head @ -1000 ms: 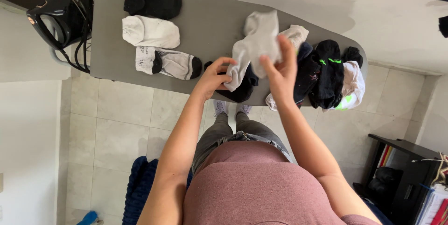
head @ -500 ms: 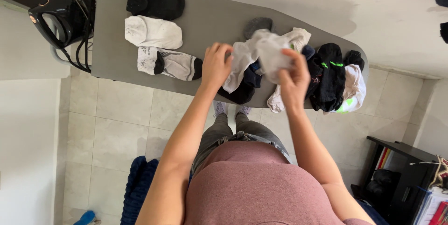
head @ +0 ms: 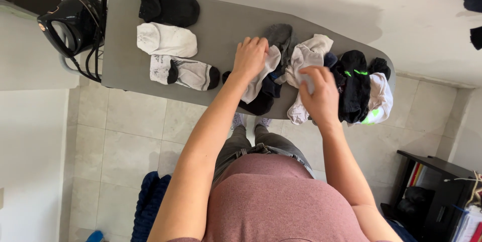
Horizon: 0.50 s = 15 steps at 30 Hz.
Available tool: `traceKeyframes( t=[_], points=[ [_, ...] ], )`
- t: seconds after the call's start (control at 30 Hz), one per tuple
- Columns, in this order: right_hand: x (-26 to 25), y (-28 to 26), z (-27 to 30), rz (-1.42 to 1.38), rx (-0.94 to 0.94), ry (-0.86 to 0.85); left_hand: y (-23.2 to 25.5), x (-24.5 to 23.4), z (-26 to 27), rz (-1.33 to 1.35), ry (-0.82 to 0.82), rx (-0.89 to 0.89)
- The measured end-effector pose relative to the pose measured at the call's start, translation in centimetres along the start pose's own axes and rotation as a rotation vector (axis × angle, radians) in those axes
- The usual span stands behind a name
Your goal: Fold various pairs of socks on an ironing board and place them in an organizer.
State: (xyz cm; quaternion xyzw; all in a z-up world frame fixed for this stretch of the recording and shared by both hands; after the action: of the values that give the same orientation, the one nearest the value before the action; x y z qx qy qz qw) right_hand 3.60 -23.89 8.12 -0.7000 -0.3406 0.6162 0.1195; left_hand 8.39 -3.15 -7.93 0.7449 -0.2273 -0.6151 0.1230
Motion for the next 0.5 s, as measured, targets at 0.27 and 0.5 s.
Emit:
traceKeyframes(
  t=[0.27, 0.5],
  points=[
    [3.1, -0.1, -1.1, -0.173, 0.062, -0.253, 0.9, -3.2, 0.1, 0.049, -0.004, -0.058],
    [1.6, -1.8, -3.8, -0.405, -0.065, -0.325, 5.5, -12.2, 2.0, 0.409, -0.046, 0.126]
  ],
)
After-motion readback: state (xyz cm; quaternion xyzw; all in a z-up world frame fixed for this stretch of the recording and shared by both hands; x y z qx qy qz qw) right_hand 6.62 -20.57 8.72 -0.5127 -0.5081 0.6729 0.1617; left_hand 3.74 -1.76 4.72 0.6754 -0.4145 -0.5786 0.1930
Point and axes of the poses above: each hand's wrist, its own z-axis away from the middle knuckle, its own x-axis out of the palm, y = z × x, the point moved 4 cm from there along -z, towards the middle knuckle, and after that the axes turned 10 degrees about x, right-handed, at the moved point
